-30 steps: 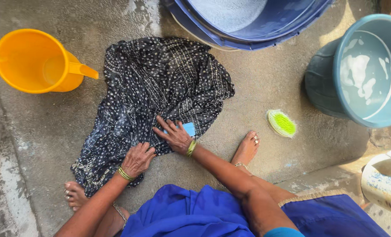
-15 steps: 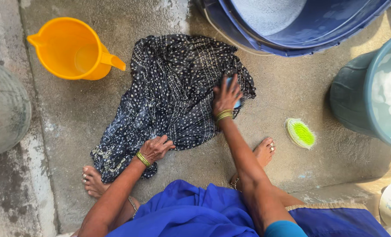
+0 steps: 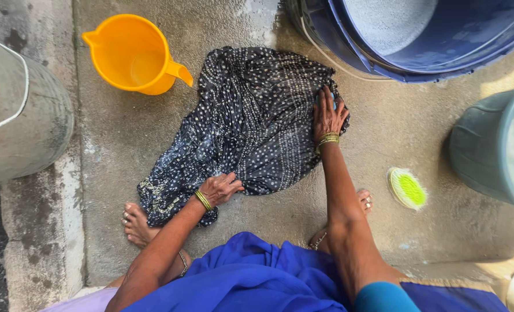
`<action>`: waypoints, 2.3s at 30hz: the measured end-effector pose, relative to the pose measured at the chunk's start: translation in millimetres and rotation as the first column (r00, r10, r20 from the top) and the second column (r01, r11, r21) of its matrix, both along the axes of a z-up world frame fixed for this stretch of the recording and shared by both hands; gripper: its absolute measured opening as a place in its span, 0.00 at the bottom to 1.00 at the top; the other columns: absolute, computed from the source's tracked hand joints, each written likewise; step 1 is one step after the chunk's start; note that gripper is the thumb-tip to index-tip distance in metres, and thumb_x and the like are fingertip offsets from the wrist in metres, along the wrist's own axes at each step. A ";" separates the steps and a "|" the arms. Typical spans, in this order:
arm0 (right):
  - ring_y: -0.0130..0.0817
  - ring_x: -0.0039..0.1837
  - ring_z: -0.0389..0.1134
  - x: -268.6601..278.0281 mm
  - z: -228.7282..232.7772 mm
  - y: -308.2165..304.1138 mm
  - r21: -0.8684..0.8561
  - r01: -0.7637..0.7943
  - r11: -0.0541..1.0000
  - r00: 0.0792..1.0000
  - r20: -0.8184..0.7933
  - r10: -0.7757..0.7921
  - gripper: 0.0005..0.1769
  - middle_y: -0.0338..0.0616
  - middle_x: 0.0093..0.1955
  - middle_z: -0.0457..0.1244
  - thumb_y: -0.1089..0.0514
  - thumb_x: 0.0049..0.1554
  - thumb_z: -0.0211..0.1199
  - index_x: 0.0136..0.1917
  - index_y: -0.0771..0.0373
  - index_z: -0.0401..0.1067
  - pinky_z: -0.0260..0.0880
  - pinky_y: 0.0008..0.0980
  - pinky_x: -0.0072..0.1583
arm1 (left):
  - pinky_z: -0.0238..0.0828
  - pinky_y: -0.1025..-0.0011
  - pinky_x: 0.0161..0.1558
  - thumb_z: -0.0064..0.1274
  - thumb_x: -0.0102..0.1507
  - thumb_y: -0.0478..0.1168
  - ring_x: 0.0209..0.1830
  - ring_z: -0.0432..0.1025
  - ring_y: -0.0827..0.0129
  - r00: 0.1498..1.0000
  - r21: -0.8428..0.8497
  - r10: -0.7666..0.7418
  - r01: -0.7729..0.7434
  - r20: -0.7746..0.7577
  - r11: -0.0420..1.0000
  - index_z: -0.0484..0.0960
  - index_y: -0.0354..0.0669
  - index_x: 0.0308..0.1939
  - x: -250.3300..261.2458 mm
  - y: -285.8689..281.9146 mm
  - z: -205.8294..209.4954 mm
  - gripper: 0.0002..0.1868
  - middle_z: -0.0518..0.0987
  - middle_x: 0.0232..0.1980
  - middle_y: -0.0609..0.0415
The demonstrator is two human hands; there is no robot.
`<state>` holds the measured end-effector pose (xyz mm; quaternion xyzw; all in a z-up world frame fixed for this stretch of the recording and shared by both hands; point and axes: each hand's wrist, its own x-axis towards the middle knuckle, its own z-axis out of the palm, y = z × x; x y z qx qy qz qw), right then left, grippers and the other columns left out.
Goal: The person washes a piece of dark patterned clothing by hand on a wet floor, using soap and water from buckets.
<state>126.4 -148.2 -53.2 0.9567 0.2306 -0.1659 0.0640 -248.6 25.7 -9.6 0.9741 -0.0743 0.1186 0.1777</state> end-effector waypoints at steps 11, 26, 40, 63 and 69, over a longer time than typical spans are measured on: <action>0.62 0.71 0.57 -278.9 15.0 9.1 0.254 -0.621 0.741 0.784 0.202 0.588 0.42 0.57 0.77 0.51 0.58 0.53 0.54 0.80 0.52 0.50 0.56 0.67 0.64 | 0.75 0.68 0.25 0.53 0.63 0.51 0.29 0.75 0.64 1.000 -0.017 0.006 -0.007 -0.028 1.000 0.74 0.48 0.36 -1.6 1.0 -12.7 0.13 0.72 0.37 0.53; 0.64 0.71 0.55 9.7 -27.6 -39.7 0.470 0.073 0.880 0.826 0.465 -0.317 0.33 0.67 0.75 0.51 0.61 0.57 0.57 0.74 0.62 0.56 0.57 0.60 0.67 | 0.75 0.67 0.24 0.54 0.65 0.51 0.27 0.75 0.65 0.997 -0.056 0.011 -0.015 -0.076 0.998 0.75 0.48 0.35 0.5 -0.2 -9.8 0.13 0.70 0.34 0.54; 0.56 0.71 0.59 -76.2 5.7 175.6 0.191 -0.320 0.928 0.935 0.224 0.276 0.35 0.51 0.74 0.56 0.63 0.55 0.54 0.76 0.54 0.57 0.60 0.59 0.68 | 0.76 0.66 0.26 0.54 0.66 0.50 0.29 0.76 0.64 0.993 -0.115 0.003 -0.018 -0.122 0.993 0.77 0.49 0.36 -2.4 0.7 -13.7 0.12 0.72 0.35 0.55; 0.59 0.70 0.54 -48.6 30.7 -3.5 0.406 -0.295 0.865 0.915 0.380 0.134 0.41 0.48 0.81 0.49 0.57 0.50 0.63 0.76 0.54 0.59 0.54 0.61 0.67 | 0.56 0.31 0.64 0.47 0.68 0.51 0.74 0.54 0.36 0.912 0.481 0.405 -0.385 0.066 0.787 0.74 0.51 0.57 71.4 70.3 -20.8 0.17 0.56 0.74 0.39; 0.58 0.71 0.56 -8.8 16.4 -61.2 0.462 0.113 0.880 0.879 0.367 -0.305 0.32 0.55 0.73 0.53 0.57 0.53 0.63 0.71 0.51 0.62 0.58 0.63 0.64 | 0.63 0.38 0.57 0.52 0.60 0.53 0.67 0.57 0.32 0.634 0.234 0.677 -0.641 -0.374 0.731 0.62 0.56 0.73 95.0 75.0 38.5 0.37 0.50 0.75 0.28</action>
